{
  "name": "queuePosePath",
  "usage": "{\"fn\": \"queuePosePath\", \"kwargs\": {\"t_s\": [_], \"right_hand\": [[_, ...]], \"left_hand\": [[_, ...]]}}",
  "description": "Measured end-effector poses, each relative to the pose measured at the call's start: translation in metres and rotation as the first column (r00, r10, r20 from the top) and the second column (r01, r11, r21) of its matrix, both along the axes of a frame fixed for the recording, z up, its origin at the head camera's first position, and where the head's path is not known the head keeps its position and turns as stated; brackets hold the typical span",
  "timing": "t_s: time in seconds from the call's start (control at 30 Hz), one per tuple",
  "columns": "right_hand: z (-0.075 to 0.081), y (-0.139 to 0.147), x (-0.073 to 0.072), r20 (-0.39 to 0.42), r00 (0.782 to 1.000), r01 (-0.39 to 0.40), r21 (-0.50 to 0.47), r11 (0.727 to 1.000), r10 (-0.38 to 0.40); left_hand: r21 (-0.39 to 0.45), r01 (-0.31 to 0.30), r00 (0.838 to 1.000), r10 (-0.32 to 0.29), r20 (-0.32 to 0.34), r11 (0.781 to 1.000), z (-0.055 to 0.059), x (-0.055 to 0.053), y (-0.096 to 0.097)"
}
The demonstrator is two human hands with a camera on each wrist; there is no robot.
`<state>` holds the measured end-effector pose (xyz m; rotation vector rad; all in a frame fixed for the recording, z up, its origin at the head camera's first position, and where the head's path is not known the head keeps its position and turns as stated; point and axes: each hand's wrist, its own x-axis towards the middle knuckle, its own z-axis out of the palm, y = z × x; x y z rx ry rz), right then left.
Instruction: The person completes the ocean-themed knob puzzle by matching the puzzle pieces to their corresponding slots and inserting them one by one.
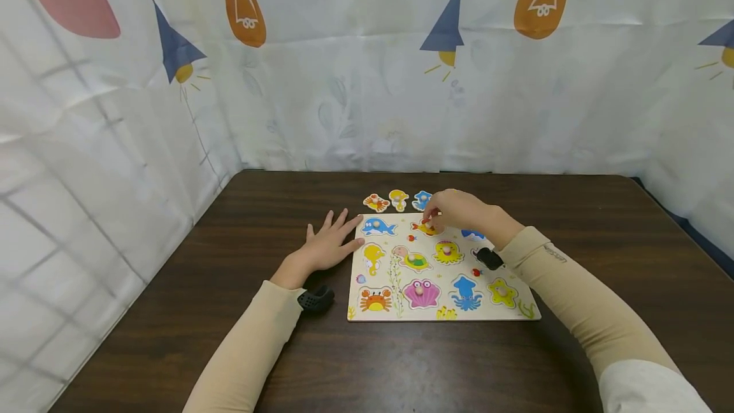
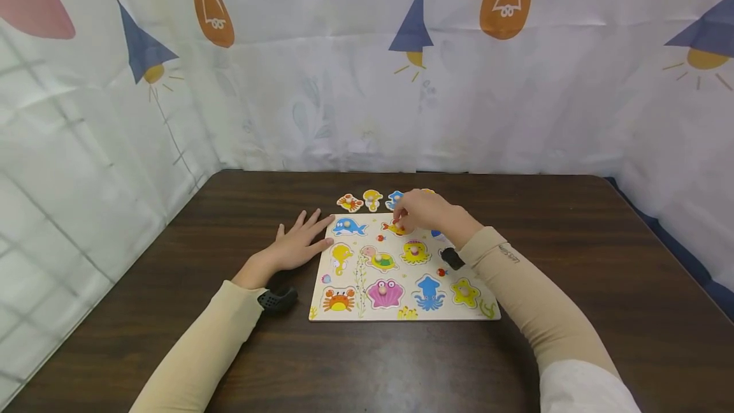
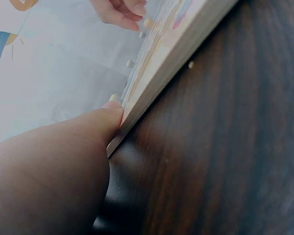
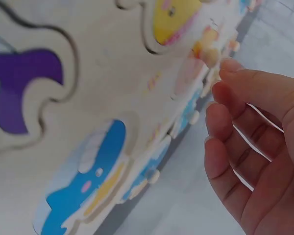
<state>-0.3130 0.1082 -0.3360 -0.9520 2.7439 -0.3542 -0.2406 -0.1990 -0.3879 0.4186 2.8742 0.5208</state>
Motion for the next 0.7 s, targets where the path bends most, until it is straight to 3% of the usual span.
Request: {"fn": "queuePosePath", "kwargs": {"t_s": [0.17,0.4,0.53,0.7], "right_hand": [[0.009,0.015,-0.005,-0.042,0.999,0.02,-0.148,0.989,-0.027],[0.011,0.035,-0.022,0.058,0.989,0.145,-0.34,0.929,-0.133],[0.003,0.039,-0.034,0.156,0.975,0.205,-0.377,0.903,-0.157],[-0.007,0.043,-0.047,0.279,0.936,0.306,-0.34,0.889,-0.216]], "left_hand": [[0.004,0.002,1.0,-0.002,0.006,1.0,0.002,0.0,0.0],[-0.002,0.006,1.0,-0.006,0.0,1.0,0.004,-0.001,-0.001],[-0.004,0.005,1.0,-0.005,-0.009,1.0,0.003,0.0,-0.002],[0.003,0.006,1.0,-0.006,-0.009,1.0,0.0,0.0,-0.001]]}}
